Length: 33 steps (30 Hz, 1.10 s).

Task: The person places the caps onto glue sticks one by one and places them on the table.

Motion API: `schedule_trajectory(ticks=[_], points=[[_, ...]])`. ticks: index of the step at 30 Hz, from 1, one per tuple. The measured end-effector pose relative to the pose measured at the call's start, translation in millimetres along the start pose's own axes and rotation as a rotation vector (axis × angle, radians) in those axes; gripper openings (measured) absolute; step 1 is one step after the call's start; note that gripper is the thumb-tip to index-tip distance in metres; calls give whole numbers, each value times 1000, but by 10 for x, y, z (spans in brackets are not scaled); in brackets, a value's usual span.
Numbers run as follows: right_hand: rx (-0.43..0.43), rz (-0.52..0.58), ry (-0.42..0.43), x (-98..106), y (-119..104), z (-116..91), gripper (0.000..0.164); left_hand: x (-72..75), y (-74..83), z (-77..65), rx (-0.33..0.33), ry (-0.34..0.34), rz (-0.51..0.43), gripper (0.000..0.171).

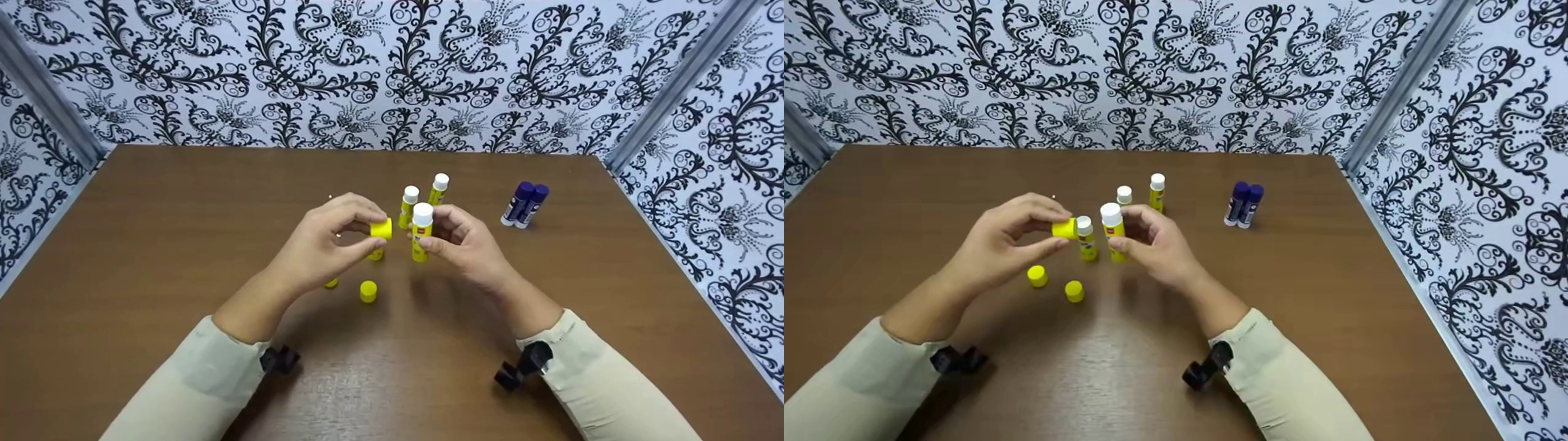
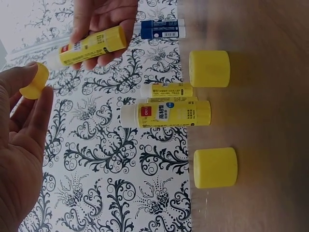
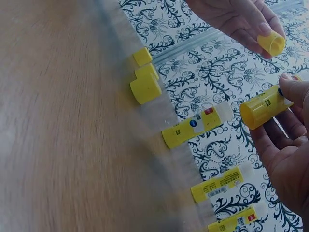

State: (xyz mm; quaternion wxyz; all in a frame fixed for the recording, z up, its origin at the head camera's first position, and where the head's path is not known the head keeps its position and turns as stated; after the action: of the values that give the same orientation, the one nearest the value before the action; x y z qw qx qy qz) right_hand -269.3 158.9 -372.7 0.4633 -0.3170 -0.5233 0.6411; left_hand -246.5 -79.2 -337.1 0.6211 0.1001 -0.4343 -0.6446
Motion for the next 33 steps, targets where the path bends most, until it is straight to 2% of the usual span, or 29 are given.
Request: schedule_trajectory(ticks=[9,15,33], points=[[14,-53,-14,-34,-55,-36,40,-8,-11,-21,-10,54,16,26],[16,-74,-27,-55,-47,-51,41,-15,-11,-20,-19,65,26,26],[-4,-162,-66,-96,-10,-67,40,-35,-23,-34,-31,46,31,29]])
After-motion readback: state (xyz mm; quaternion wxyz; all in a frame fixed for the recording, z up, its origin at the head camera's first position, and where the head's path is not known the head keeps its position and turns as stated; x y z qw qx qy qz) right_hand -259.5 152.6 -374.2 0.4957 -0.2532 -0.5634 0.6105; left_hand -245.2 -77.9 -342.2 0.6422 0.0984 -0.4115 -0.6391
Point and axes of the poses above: each hand's wrist, its own z-axis towards the middle knuckle, its own x-axis out of the back of the hand, y = z × x, the point moved 3 cm from there along z, towards the middle knuckle, and after that the axes turned 1 degree about z, right-handed, at the moved point
